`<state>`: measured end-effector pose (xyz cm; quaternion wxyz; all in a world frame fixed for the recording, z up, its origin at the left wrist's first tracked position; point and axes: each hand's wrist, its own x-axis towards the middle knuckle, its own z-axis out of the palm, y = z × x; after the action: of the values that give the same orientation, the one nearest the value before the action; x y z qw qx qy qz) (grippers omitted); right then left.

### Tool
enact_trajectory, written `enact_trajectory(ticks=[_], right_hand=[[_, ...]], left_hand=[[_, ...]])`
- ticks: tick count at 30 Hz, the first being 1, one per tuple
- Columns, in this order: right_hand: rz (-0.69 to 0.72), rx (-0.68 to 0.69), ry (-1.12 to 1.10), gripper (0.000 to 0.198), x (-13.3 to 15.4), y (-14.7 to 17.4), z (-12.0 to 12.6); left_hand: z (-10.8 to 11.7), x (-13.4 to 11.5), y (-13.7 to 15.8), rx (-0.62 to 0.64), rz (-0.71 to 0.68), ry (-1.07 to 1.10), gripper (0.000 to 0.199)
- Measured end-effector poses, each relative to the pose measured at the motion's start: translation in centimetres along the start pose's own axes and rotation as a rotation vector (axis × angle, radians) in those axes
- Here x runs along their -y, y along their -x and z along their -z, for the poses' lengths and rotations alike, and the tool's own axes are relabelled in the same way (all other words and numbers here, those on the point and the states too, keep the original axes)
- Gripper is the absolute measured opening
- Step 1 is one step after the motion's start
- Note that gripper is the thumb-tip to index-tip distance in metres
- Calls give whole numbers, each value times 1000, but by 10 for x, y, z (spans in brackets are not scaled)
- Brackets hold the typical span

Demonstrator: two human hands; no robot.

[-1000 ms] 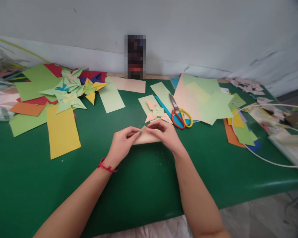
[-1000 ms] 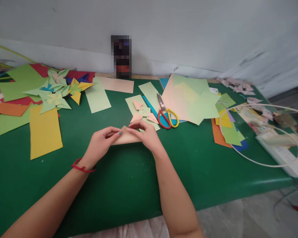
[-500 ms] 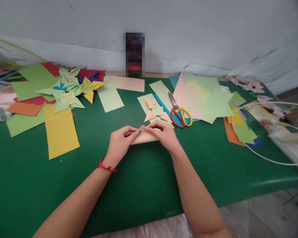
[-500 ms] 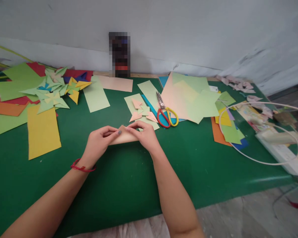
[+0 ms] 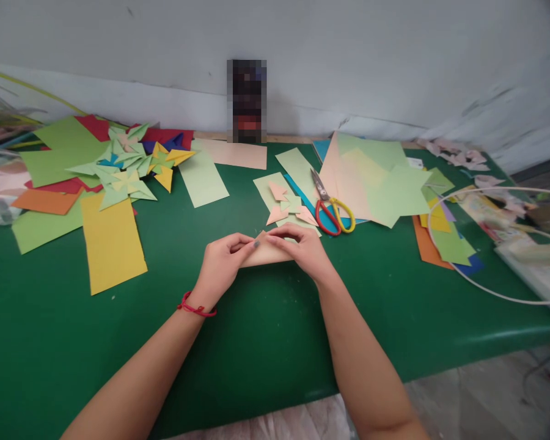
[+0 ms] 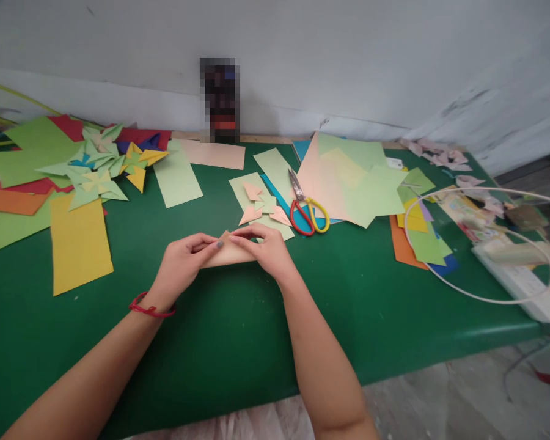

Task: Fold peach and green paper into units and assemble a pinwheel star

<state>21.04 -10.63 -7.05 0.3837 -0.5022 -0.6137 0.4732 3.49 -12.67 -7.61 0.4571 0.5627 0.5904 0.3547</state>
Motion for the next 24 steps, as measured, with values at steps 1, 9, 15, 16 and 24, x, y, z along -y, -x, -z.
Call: enact_trajectory(ticks=[1, 9, 15, 16, 24], right_hand=[[0, 0, 0, 19, 0, 0, 0], [6, -7, -2, 17, 0, 0, 0], [-3, -13, -7, 18, 0, 0, 0], [-4, -13, -8, 18, 1, 0, 0], [-4, -14, -8, 15, -1, 0, 0]], left_hand=[[0, 0, 0, 4, 2, 5, 28], [0, -1, 0, 2, 12, 19, 28], [-1, 0, 0, -4, 13, 22, 28], [-1, 0, 0, -5, 10, 21, 27], [-1, 1, -1, -8, 20, 26, 26]])
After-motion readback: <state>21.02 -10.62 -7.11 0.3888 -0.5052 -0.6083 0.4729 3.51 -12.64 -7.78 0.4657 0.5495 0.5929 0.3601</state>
